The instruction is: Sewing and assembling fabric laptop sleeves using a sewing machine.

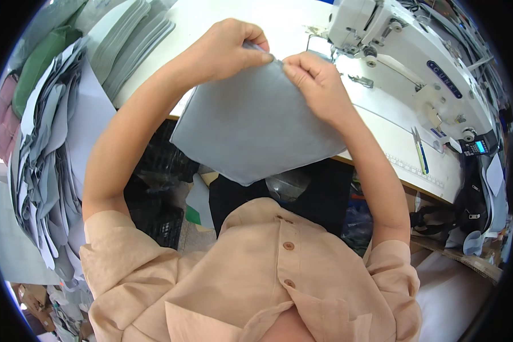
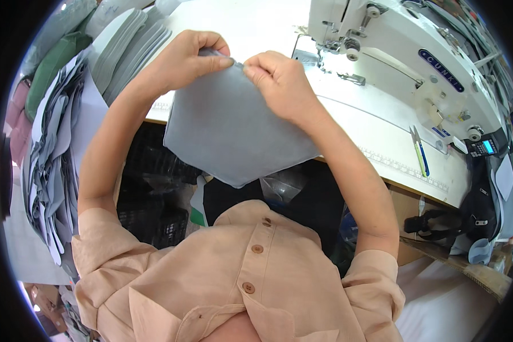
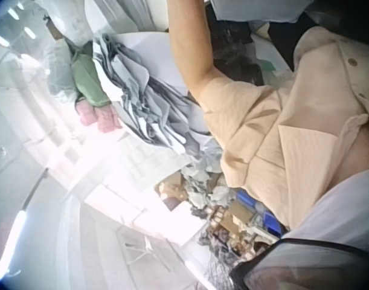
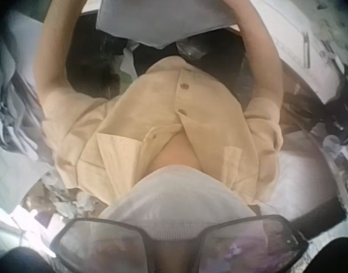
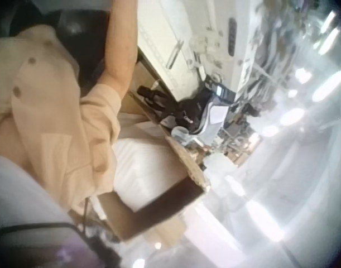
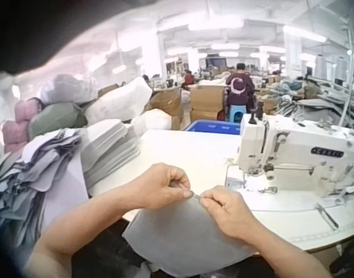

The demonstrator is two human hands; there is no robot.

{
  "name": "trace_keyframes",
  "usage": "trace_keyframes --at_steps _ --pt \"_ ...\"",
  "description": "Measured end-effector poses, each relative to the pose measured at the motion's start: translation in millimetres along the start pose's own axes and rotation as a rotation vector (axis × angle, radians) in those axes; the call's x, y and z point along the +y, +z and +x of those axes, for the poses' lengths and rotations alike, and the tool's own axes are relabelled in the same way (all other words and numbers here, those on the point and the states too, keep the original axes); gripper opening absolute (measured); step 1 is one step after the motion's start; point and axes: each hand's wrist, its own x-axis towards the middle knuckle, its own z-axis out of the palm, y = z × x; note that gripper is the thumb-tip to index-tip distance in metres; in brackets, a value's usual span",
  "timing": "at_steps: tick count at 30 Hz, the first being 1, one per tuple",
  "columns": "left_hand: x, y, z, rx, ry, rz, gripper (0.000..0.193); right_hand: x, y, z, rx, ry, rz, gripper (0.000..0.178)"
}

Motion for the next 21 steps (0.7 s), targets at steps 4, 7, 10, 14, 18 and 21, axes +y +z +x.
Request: trace_keyframes --at_steps 4,7,10,14,18,21 --pt "-18.8 0.2 11.3 -0.005 0.171 0.220 0.022 -1.7 -2.6 12.8 -0.058 0.035 -0.056 0.024" --pt "-32.2 -0.1 33.4 -0.093 0.151 0.032 0.042 21.6 -10.8 19.9 0.039 0.097 -0.150 0.023" --pt "-41.3 0.3 0.1 0.210 -0.036 -0.044 0.045 34.6 -12.5 16.7 0.174 0.130 -0.227 0.024" --pt "-139.0 20.6 -68.8 0.488 -0.247 -0.090 0.031 69.5 -37.1 -4.7 0.282 0.281 -0.200 0.021" --pt "-160.1 56.0 -168.3 0.714 -0.492 -0.359 0.024 107.0 -57.7 -18.2 0.276 0.436 0.040 0.021" --pt "-157.4 105.3 -211.6 0.842 -0.675 -0.640 0.024 133.1 -69.4 -21.0 0.274 0.504 0.050 0.021"
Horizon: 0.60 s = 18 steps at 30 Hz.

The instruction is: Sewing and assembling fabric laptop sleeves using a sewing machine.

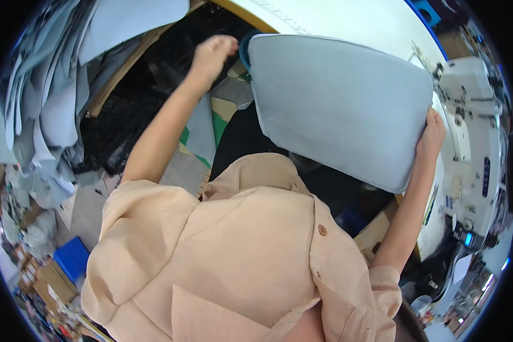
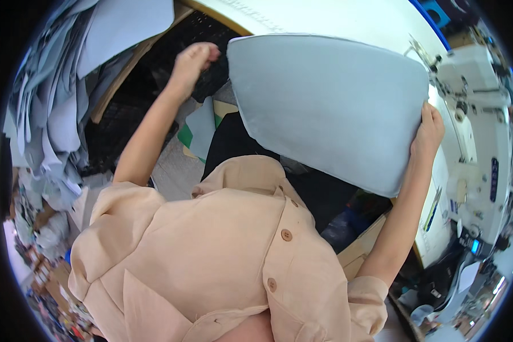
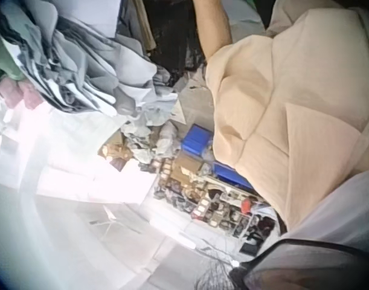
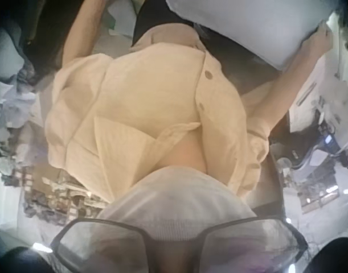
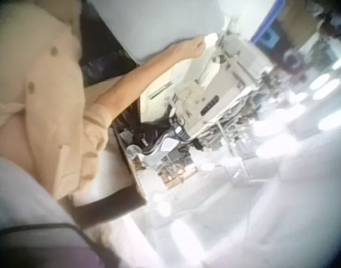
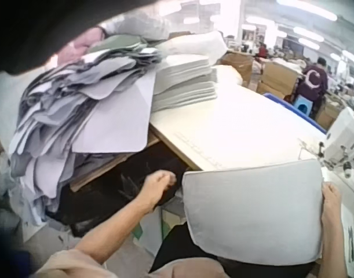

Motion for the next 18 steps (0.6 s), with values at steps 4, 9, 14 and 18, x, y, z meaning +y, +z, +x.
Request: trace_keyframes --at_steps 4,9,14,18 --pt "-27.3 21.8 -48.4 -0.304 -0.419 -0.311 0.033 11.0 -3.1 7.0 -0.050 0.081 0.012 0.021" --pt "-0.3 29.9 -67.9 -0.452 -0.254 -0.821 0.036 19.2 -26.2 21.5 -0.011 0.212 0.134 0.020" --pt "41.6 25.3 -64.4 -0.446 -0.190 -0.694 0.051 11.6 -22.6 1.5 -0.031 0.161 0.145 0.018" --pt "60.7 43.1 -59.5 -0.292 -0.047 -0.665 0.047 6.8 -20.2 -3.6 -0.033 0.145 0.139 0.015"
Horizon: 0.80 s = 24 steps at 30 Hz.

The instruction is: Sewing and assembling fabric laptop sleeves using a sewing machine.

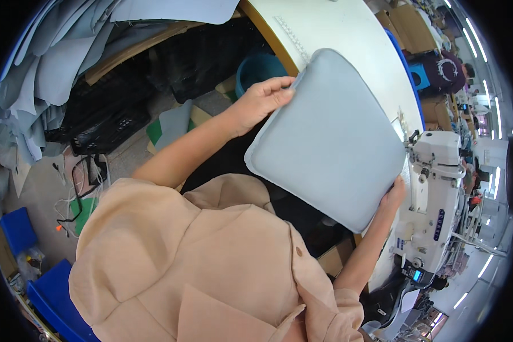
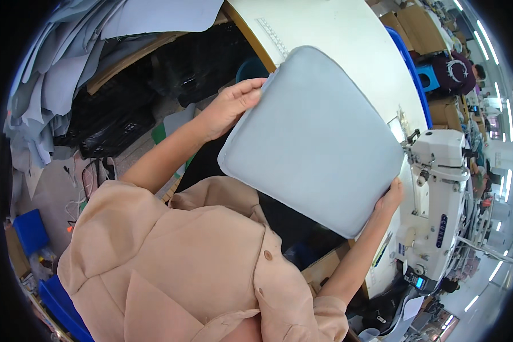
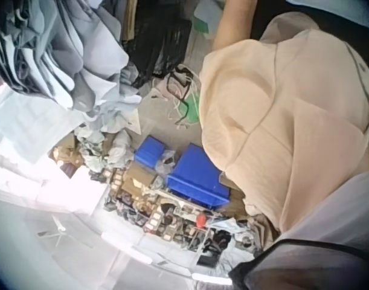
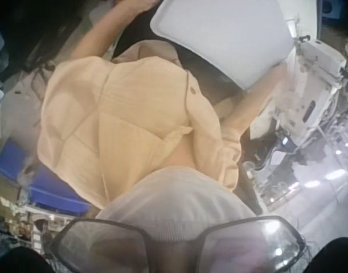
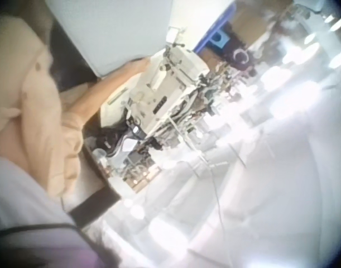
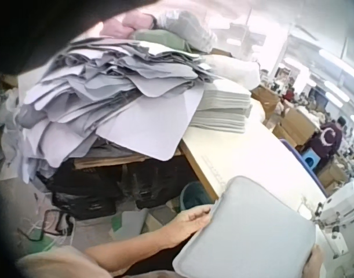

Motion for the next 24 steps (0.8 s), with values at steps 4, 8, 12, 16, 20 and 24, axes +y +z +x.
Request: trace_keyframes --at_steps 4,8,12,16,20,24 --pt "7.2 10.8 5.6 0.013 0.024 -0.148 0.030 -3.1 -0.8 -2.4 -0.022 -0.003 -0.012 0.013" --pt "23.9 24.6 1.3 -0.031 0.046 -0.201 0.035 -2.9 0.8 -3.3 -0.009 0.010 0.009 0.013" --pt "26.3 24.7 9.6 -0.048 0.042 -0.206 0.043 -8.6 16.8 -9.3 -0.025 0.049 -0.005 0.014" --pt "31.2 30.2 22.2 0.050 -0.073 -0.178 0.038 1.0 -6.7 -1.7 -0.067 -0.007 0.018 0.014" --pt "27.0 27.9 34.8 0.072 -0.144 -0.152 0.030 6.1 -12.2 1.3 -0.099 -0.026 0.064 0.013" --pt "28.5 25.3 38.5 0.057 -0.224 -0.219 0.023 4.2 -7.8 -2.5 -0.104 -0.016 0.069 0.012"
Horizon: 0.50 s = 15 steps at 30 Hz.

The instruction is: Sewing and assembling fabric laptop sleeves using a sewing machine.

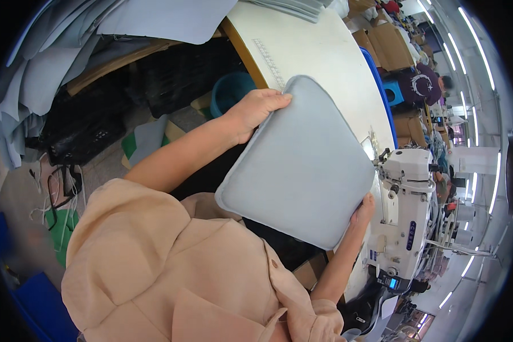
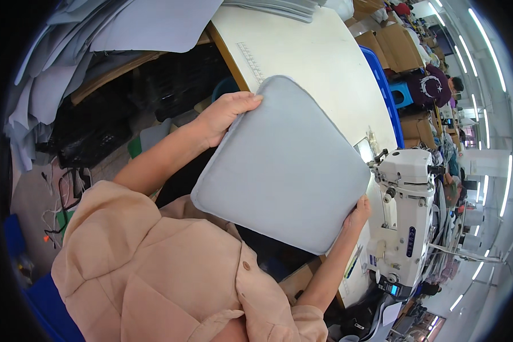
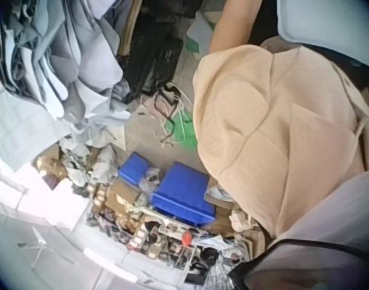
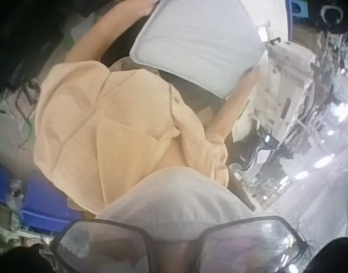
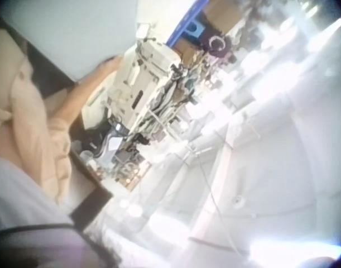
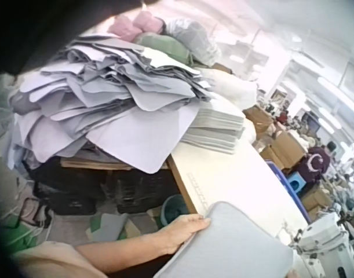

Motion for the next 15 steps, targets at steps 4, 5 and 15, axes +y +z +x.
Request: trace_keyframes --at_steps 4,5,15 --pt "4.2 -1.6 -0.1 0.014 -0.043 -0.047 0.020 -2.2 2.5 -4.1 0.009 0.010 0.028 0.012" --pt "6.1 -1.5 -1.3 0.009 -0.061 -0.095 0.014 -2.2 3.2 -4.5 0.002 0.003 0.022 0.013" --pt "22.5 -2.1 16.8 0.118 0.236 0.295 0.011 -9.3 30.1 -13.4 0.081 0.016 -0.041 0.014"
